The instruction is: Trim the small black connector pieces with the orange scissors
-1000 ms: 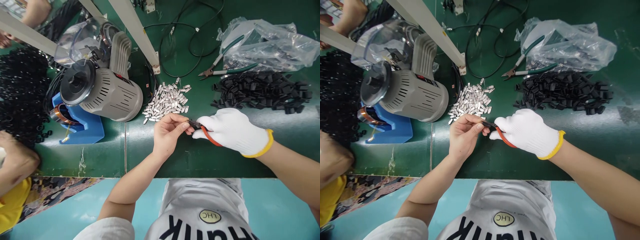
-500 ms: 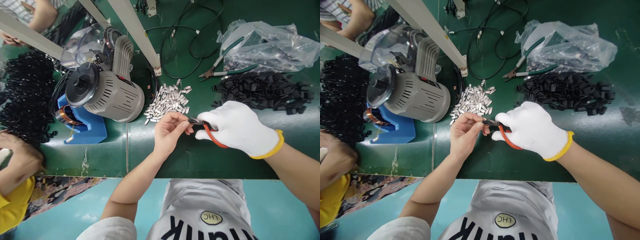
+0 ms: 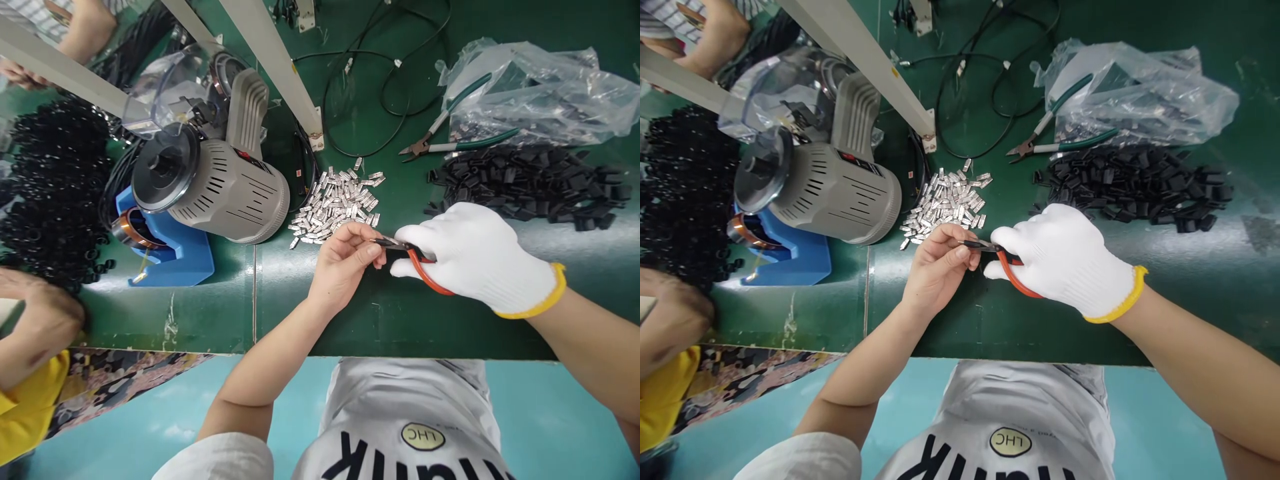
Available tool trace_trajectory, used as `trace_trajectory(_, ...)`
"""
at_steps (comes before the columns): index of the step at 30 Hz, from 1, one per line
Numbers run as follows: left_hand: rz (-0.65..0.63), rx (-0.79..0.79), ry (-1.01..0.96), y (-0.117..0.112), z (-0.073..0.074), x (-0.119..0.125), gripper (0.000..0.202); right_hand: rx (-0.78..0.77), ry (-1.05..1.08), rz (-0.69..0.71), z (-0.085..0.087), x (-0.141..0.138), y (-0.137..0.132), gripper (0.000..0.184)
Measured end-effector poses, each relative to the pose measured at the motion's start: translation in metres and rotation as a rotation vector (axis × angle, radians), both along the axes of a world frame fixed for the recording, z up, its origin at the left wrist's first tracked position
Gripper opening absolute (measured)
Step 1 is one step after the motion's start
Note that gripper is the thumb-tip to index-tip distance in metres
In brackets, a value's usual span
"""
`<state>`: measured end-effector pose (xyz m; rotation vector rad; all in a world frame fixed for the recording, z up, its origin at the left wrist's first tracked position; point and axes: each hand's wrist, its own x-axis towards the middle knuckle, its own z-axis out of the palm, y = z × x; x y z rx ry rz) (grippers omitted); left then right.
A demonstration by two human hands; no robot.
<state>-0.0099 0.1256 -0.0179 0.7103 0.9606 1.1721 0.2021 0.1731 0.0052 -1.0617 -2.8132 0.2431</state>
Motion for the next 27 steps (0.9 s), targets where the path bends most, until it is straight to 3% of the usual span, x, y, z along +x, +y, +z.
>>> trace_trajectory(14,0.041,0.178,0.157,-0.008,-0.004,0.003,0.029,0.007,0.093,-0.055,-0.006,-0.004,-0.006,0.046)
trace_trajectory(27,0.104,0.178,0.169,-0.013,-0.002,0.008,0.036,-0.069,0.071,-0.008,0.000,-0.008,-0.008,0.046)
